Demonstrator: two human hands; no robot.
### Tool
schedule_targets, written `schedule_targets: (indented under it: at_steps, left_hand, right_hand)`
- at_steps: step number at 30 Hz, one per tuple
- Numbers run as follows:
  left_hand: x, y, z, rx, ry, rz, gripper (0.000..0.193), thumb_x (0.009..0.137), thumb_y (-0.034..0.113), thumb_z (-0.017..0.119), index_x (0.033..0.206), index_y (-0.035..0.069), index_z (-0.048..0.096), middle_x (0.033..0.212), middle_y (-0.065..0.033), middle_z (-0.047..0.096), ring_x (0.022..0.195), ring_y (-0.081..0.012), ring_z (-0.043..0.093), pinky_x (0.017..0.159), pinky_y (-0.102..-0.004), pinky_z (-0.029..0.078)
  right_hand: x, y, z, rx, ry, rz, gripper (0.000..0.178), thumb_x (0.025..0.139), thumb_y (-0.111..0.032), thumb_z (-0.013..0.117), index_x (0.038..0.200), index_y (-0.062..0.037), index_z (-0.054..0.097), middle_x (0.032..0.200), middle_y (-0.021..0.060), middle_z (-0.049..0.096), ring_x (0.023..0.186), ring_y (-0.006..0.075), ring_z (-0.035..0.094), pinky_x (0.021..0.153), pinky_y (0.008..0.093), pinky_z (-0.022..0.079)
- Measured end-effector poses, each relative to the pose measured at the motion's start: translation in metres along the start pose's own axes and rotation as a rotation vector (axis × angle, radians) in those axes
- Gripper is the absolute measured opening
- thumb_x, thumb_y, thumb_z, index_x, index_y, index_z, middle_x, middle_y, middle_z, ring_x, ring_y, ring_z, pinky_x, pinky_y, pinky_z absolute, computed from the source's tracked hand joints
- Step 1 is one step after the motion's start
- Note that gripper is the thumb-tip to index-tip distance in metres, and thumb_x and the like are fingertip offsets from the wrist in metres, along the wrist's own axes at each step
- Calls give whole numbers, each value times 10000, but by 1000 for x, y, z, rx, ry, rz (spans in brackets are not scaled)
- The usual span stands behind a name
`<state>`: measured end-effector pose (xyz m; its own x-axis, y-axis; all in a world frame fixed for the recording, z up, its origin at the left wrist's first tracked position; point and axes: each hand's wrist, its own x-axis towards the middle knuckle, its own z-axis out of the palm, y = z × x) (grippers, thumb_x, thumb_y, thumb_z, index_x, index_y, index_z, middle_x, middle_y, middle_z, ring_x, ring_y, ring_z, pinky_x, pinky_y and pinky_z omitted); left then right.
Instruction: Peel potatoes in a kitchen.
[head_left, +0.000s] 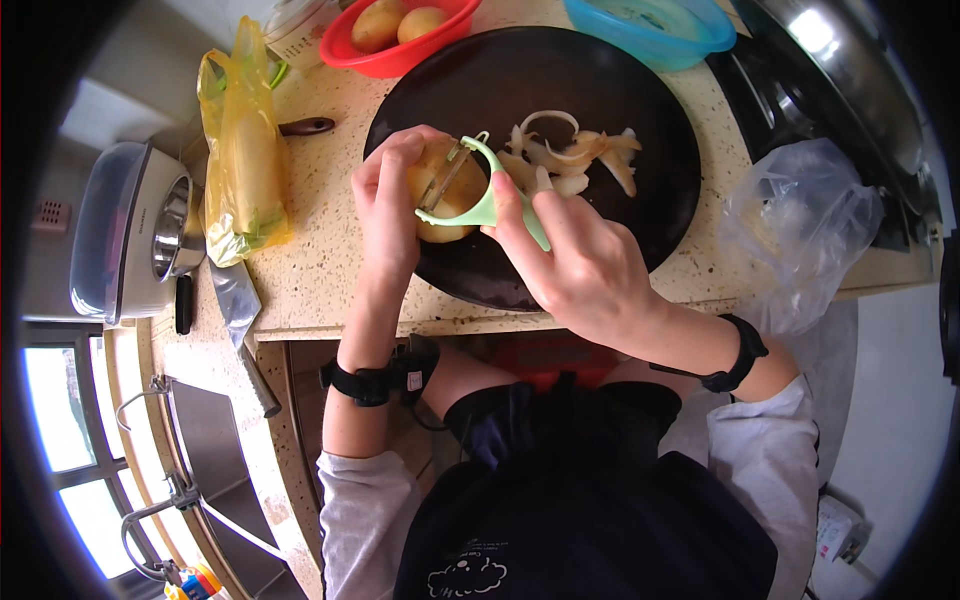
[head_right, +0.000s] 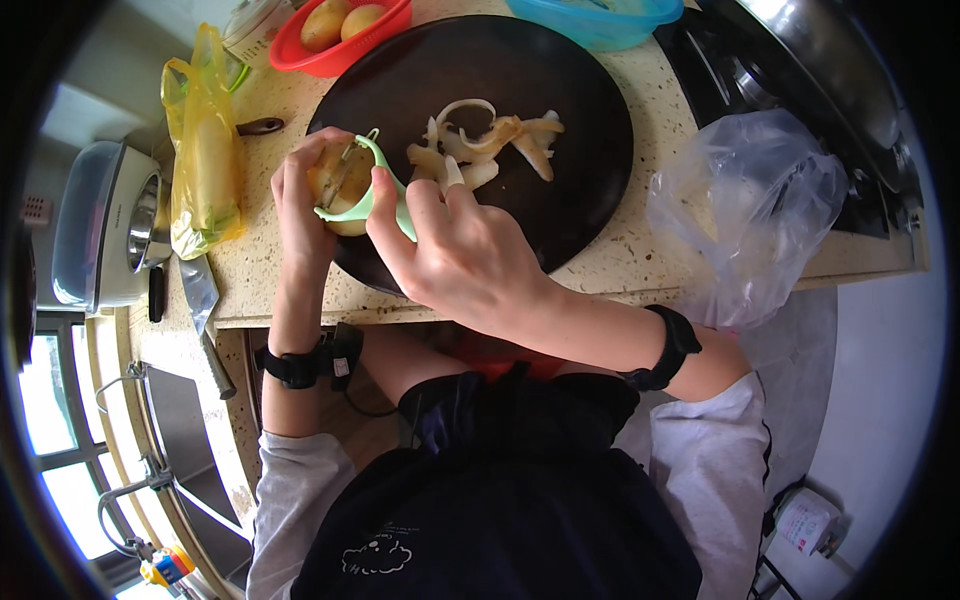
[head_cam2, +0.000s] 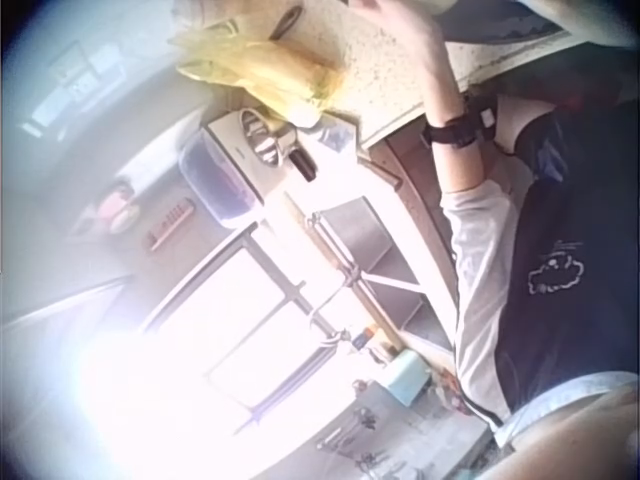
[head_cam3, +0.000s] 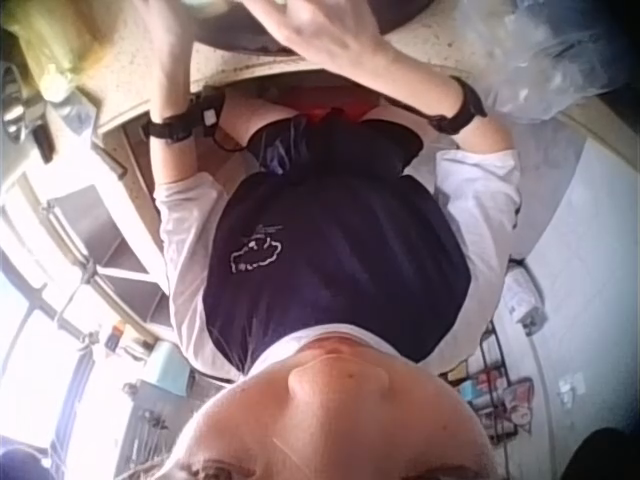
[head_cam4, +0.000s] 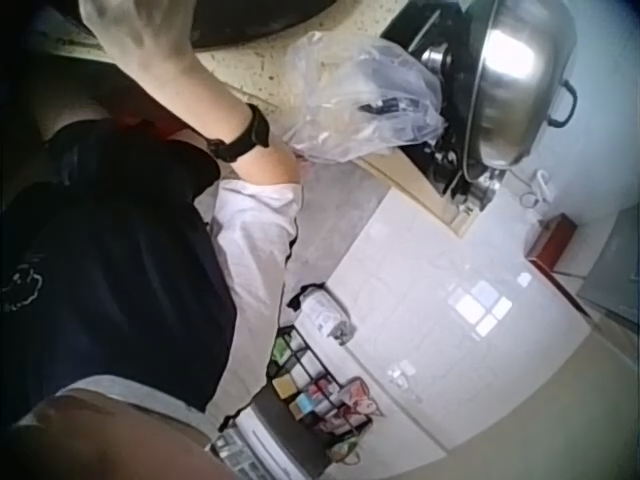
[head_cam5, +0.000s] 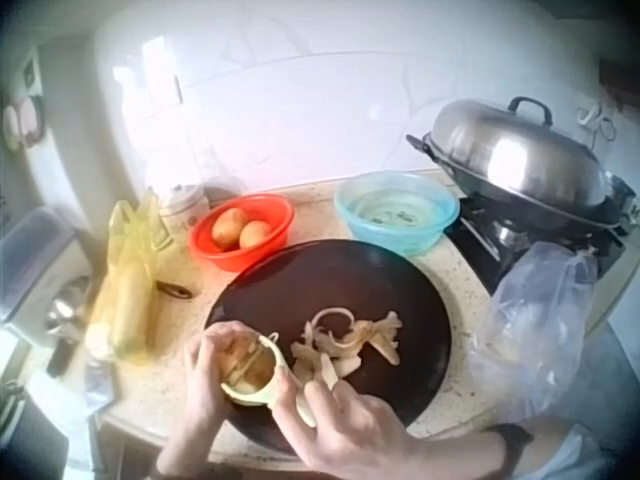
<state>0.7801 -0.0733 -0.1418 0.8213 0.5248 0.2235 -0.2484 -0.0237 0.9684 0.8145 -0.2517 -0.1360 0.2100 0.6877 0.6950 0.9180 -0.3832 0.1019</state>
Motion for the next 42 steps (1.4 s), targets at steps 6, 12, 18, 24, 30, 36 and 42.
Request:
schedule_targets:
  at_steps: [6, 12, 18, 24, 30, 36, 42]
  left_hand:
    - [-3, 2, -4, 23, 22, 6, 285, 850, 188, 442, 839, -34, 621, 847, -73, 616, 801, -135, 549, 773, -259, 426]
    - [-2, 0, 2, 13, 30, 27, 285, 850, 189, 445, 841, -35, 622, 838, -74, 618, 785, -132, 552, 756, -254, 430]
    - [-2, -5, -4, -11, 16, 33, 279, 844, 176, 441, 844, -36, 622, 832, -73, 617, 784, -139, 557, 755, -258, 432]
    - [-1, 0, 1, -27, 51, 0, 281, 844, 177, 442, 839, -39, 620, 842, -84, 615, 792, -149, 563, 760, -265, 435]
    - [-3, -2, -2, -5, 46, 44, 286, 841, 182, 443, 840, -43, 620, 846, -90, 621, 803, -156, 563, 770, -271, 433]
    - [-1, -3, -5, -12, 3, 9, 286, 840, 180, 441, 840, -43, 619, 843, -87, 617, 802, -157, 561, 772, -271, 431]
    - [0, -2, -2, -30, 18, -8, 279, 843, 172, 438, 840, -41, 619, 837, -89, 618, 799, -151, 562, 762, -267, 434]
  right_hand:
    - [3, 2, -3, 4, -21, -58, 424, 749, -112, 648, 1127, 41, 531, 691, 31, 414, 535, 113, 440, 411, 212, 428]
    - [-2, -10, 0, -76, 37, -25, 393, 653, -41, 583, 1030, 69, 570, 674, 67, 408, 486, 104, 435, 319, 185, 345]
    - [-2, -5, -6, -59, -2, -49, 439, 678, -7, 583, 1112, 42, 540, 687, 24, 379, 524, 100, 398, 400, 192, 397]
    - [-2, -3, -4, -49, 11, -81, 460, 662, 5, 576, 1117, 48, 534, 694, 26, 379, 532, 97, 400, 393, 187, 395]
    - [-4, -22, -5, -85, -44, 31, 470, 657, 3, 576, 1121, 59, 532, 682, 23, 376, 522, 97, 395, 415, 197, 402]
    - [-8, -7, -4, -63, -26, -69, 460, 672, -2, 578, 1127, 52, 532, 686, 23, 387, 518, 94, 401, 398, 195, 396]
    - [-11, -8, 1, -55, -15, -48, 447, 702, -24, 587, 1138, 54, 522, 693, 29, 401, 512, 97, 405, 397, 194, 402]
